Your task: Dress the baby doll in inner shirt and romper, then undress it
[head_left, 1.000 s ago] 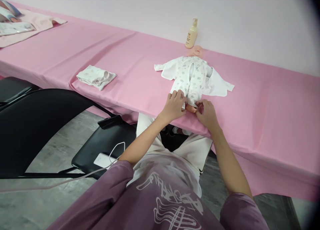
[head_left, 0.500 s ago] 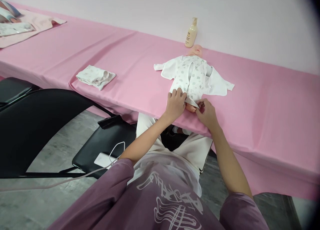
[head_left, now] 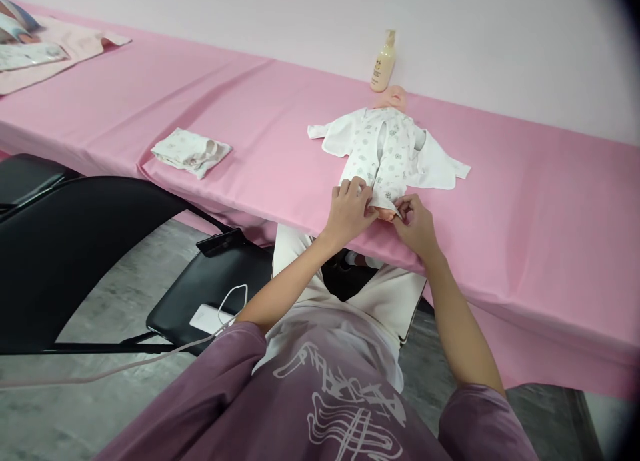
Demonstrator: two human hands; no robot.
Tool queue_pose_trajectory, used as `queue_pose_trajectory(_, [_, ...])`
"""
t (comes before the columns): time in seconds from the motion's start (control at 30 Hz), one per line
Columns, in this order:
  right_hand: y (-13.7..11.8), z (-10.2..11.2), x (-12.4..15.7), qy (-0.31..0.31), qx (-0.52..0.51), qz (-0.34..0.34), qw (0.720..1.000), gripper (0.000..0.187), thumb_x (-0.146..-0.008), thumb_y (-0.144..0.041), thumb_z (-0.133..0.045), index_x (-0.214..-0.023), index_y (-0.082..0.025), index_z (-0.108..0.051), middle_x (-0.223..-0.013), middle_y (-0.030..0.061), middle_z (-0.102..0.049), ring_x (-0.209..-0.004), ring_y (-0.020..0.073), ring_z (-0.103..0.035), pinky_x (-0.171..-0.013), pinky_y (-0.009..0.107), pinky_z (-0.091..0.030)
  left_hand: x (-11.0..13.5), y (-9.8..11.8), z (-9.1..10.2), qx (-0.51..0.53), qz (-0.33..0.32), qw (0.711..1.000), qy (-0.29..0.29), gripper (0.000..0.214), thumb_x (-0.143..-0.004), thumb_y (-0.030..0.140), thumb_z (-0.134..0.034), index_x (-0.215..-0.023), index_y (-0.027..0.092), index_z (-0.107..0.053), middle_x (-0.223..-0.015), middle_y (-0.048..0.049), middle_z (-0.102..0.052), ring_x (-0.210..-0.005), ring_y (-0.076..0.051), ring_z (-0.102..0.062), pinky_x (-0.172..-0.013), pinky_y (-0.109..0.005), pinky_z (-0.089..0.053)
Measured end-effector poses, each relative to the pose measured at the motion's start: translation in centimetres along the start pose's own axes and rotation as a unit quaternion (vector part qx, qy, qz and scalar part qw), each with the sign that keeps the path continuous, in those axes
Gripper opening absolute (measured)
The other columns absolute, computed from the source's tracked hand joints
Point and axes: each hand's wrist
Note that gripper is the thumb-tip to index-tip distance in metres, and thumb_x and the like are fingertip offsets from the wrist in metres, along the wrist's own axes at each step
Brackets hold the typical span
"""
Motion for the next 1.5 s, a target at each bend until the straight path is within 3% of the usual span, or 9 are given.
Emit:
queue_pose_trajectory(0.2, [-0.4,-0.1,0.3,-0.027,-0.02,0.033,0.999,0.028,-0.095,-0.038,-0.074,-0.118,-0.028,-0.061,-0.097,0.0028,-0.07,-0.083,0.0249,-0.065,-0.077,0.043,-0.056,0.6,0.1,0.8,0.014,-0.006,0.999,-0.031,0.011,-0.098,0.016,-0.074,-0.103,0.021,-0.066,-0.14,-0.0184,-0.069,-0.127,-0.042,-0.059,-0.103,-0.054,-0.045])
queue_pose_trajectory(0.37, [-0.8,0.2,0.5,-0.009,-0.036,0.046,0.998,0.028,-0.09,-0.03,-0.071,-0.116,-0.028,-0.061,-0.088,-0.0001,-0.06,-0.079,0.0233,-0.058,-0.073,0.042,-0.053,1.5,0.5,1.4,0.021,-0.003,0.999,-0.03,0.014,-0.099,0.016,-0.075,-0.102,0.022,-0.062,-0.137,-0.0165,-0.069,-0.124,-0.04,-0.059,-0.101,-0.054,-0.045])
queue_pose_trajectory(0.6, [-0.4,0.1,0.6,-0.001,-0.018,0.052,0.998,0.029,-0.091,-0.032,-0.072,-0.118,-0.027,-0.059,-0.09,0.0012,-0.063,-0.075,0.0231,-0.056,-0.07,0.042,-0.051,1.9,0.4,1.0,0.01,-0.001,1.0,-0.029,0.013,-0.1,0.02,-0.076,-0.107,0.022,-0.064,-0.142,-0.0182,-0.068,-0.127,-0.041,-0.059,-0.103,-0.054,-0.046])
queue_pose_trajectory(0.77, [0.7,-0.4,0.4,-0.034,0.039,0.056,0.997,0.044,-0.089,-0.036,-0.077,-0.127,-0.027,-0.057,-0.1,0.0052,-0.071,-0.081,0.0285,-0.062,-0.081,0.052,-0.058,2.2,0.2,0.6,-0.013,-0.002,0.999,-0.038,0.025,-0.097,0.014,-0.072,-0.12,0.021,-0.066,-0.151,-0.0204,-0.067,-0.13,-0.043,-0.059,-0.103,-0.054,-0.047])
queue_pose_trajectory(0.93, [0.9,-0.4,0.3,-0.035,0.063,0.061,0.996,0.036,-0.084,-0.026,-0.072,-0.116,-0.028,-0.055,-0.08,-0.0015,-0.059,-0.073,0.0281,-0.058,-0.091,0.06,-0.059,2.3,0.6,0.8,-0.029,-0.003,0.999,-0.043,0.024,-0.096,0.012,-0.071,-0.117,0.02,-0.064,-0.15,-0.021,-0.067,-0.129,-0.043,-0.06,-0.102,-0.054,-0.049])
queue_pose_trajectory(1.17, [-0.1,0.1,0.5,-0.007,0.035,0.095,0.995,0.033,-0.09,-0.023,-0.074,-0.112,-0.03,-0.051,-0.07,-0.0065,-0.048,-0.061,0.0235,-0.047,-0.091,0.058,-0.056,2.6,1.3,1.5,-0.03,0.013,0.999,-0.018,0.018,-0.101,0.017,-0.073,-0.115,0.021,-0.062,-0.137,-0.0163,-0.069,-0.123,-0.037,-0.061,-0.101,-0.049,-0.05])
queue_pose_trajectory(1.5, [-0.2,0.3,0.7,-0.035,0.069,0.112,0.991,0.034,-0.086,-0.022,-0.071,-0.114,-0.028,-0.055,-0.077,-0.0035,-0.055,-0.07,0.0257,-0.055,-0.103,0.059,-0.053,2.9,0.9,0.6,-0.031,-0.007,0.999,-0.032,0.03,-0.097,0.013,-0.072,-0.126,0.022,-0.07,-0.162,-0.0172,-0.063,-0.143,-0.041,-0.056,-0.113,-0.053,-0.048])
Point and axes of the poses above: each hand's wrist, its own x-axis away from the middle knuckle, its own z-axis out of the back of the hand, y = z × x
